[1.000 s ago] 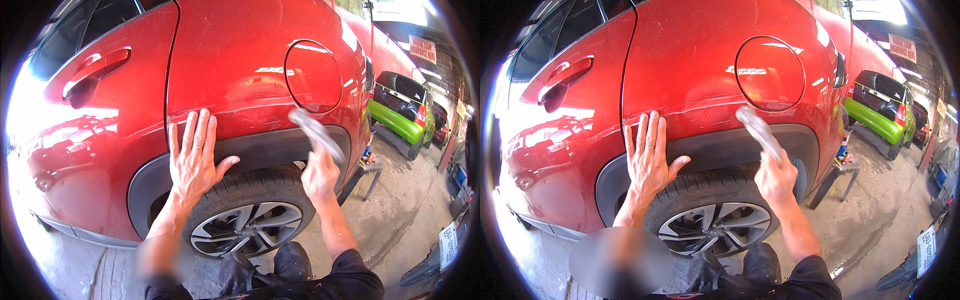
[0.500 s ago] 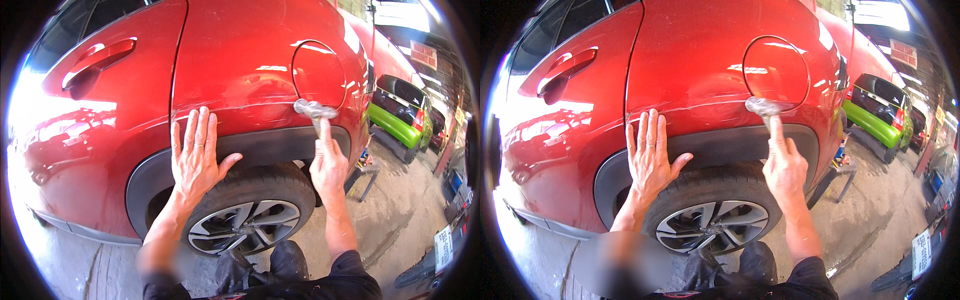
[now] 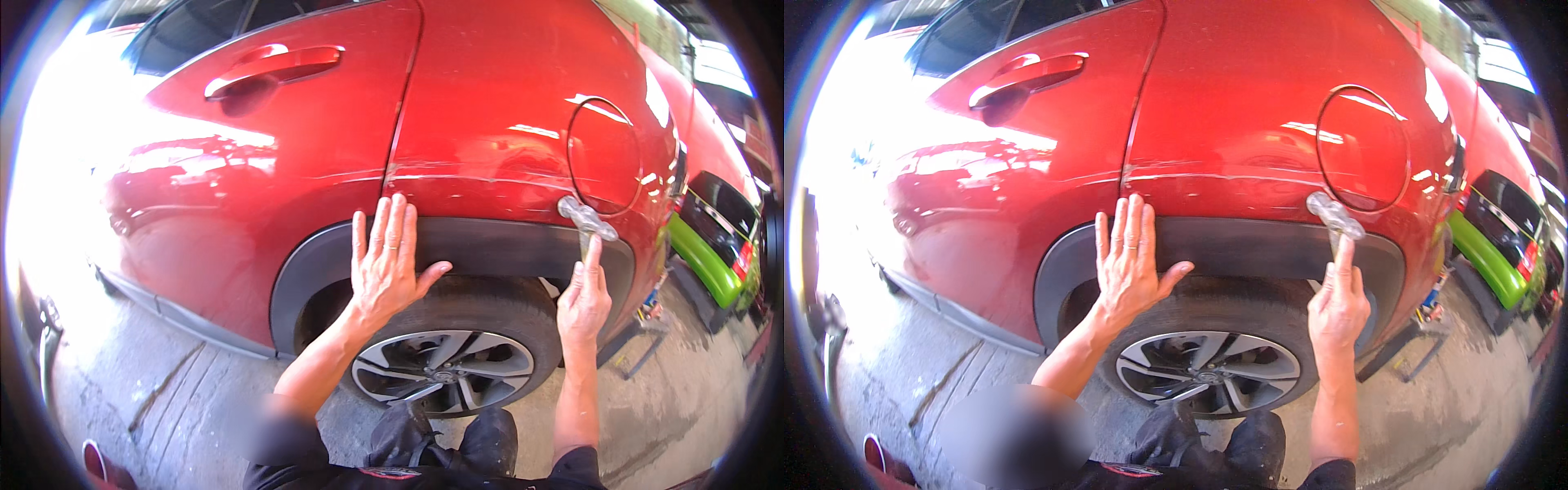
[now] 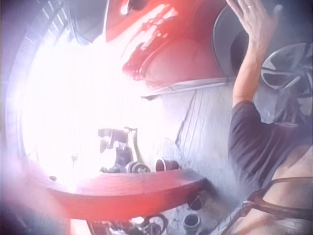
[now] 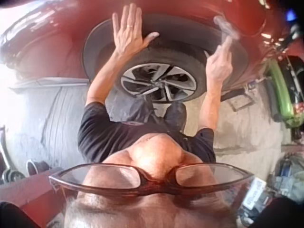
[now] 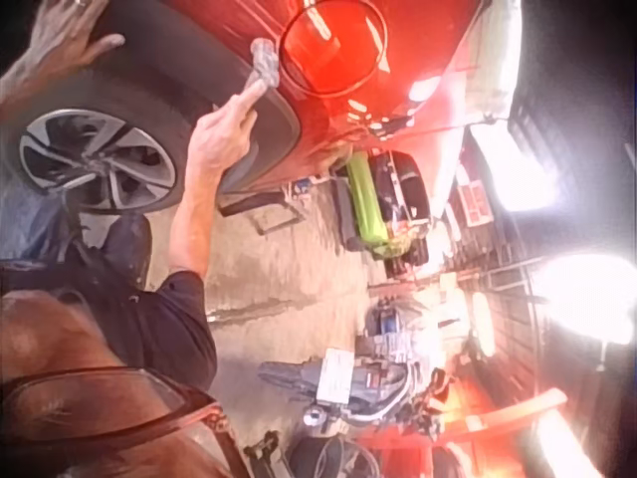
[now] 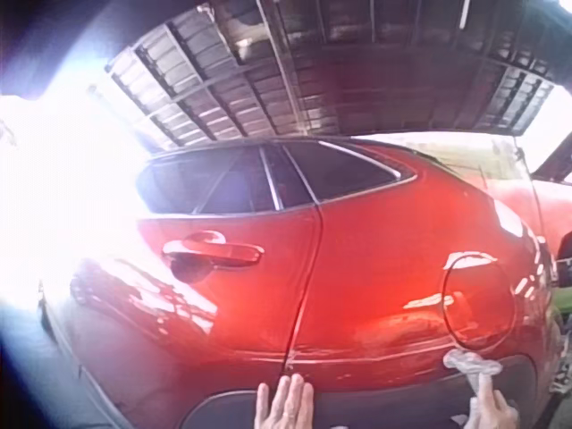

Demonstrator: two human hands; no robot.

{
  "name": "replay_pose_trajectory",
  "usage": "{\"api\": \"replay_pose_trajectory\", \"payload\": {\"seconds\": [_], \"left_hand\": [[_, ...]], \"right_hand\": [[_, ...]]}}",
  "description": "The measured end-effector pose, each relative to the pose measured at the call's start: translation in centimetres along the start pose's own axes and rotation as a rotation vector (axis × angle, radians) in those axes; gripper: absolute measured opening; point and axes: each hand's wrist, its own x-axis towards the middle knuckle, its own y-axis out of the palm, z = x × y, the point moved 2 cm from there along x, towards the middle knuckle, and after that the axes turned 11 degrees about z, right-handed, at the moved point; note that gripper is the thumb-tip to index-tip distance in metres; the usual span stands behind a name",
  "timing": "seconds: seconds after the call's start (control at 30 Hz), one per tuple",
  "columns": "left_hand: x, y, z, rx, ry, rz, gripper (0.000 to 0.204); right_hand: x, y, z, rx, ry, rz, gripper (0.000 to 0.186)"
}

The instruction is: The person uses a hammer to repeatedly tap the rear quarter panel of a red car, focusing on the area above the wheel arch. They frequently pause to feel the surface with their hand, checking for changes in the panel's shape. The task involves manual dent removal or bodywork preparation.

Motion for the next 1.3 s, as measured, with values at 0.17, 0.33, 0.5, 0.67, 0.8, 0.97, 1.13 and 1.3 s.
{"api": "replay_pose_trajectory", "payload": {"seconds": [0.17, 0.33, 0.5, 0.67, 0.8, 0.97, 1.13, 1.3], "left_hand": [[-2.4, 1.5, 1.9, 0.032, -0.023, -0.025, 0.101], [-2.4, 1.1, 1.8, -0.046, -0.032, -0.065, 0.109], [-2.5, 1.1, 2.4, 0.026, -0.017, -0.011, 0.103], [-2.6, 1.2, 2.5, 0.092, -0.051, -0.02, 0.073], [-2.8, 1.5, 2.6, 0.14, -0.027, -0.028, 0.056], [-3.2, 2.4, 2.8, 0.205, -0.012, -0.12, 0.052], [-3.6, 2.9, 3.4, 0.195, 0.068, -0.123, 0.081], [-3.3, 2.2, 2.8, 0.2, -0.019, -0.114, 0.065]], "right_hand": [[-0.2, 0.9, 1.1, 0.069, -0.223, -0.133, 0.048], [2.1, 0.4, 7.3, 0.08, -0.544, -0.048, 0.056], [4.5, 1.9, 9.8, -0.08, -0.686, -0.026, 0.078], [5.9, 1.1, 11.8, -0.293, -0.62, 0.067, 0.079], [5.2, 1.3, 12.3, -0.261, -0.768, 0.032, 0.074], [5.9, 2.4, 13.2, -0.317, -0.719, 0.094, 0.076], [4.7, 1.4, 13.5, -0.218, -0.803, 0.047, 0.07], [5.5, 1.3, 14.1, -0.204, -0.616, 0.163, 0.076]]}}
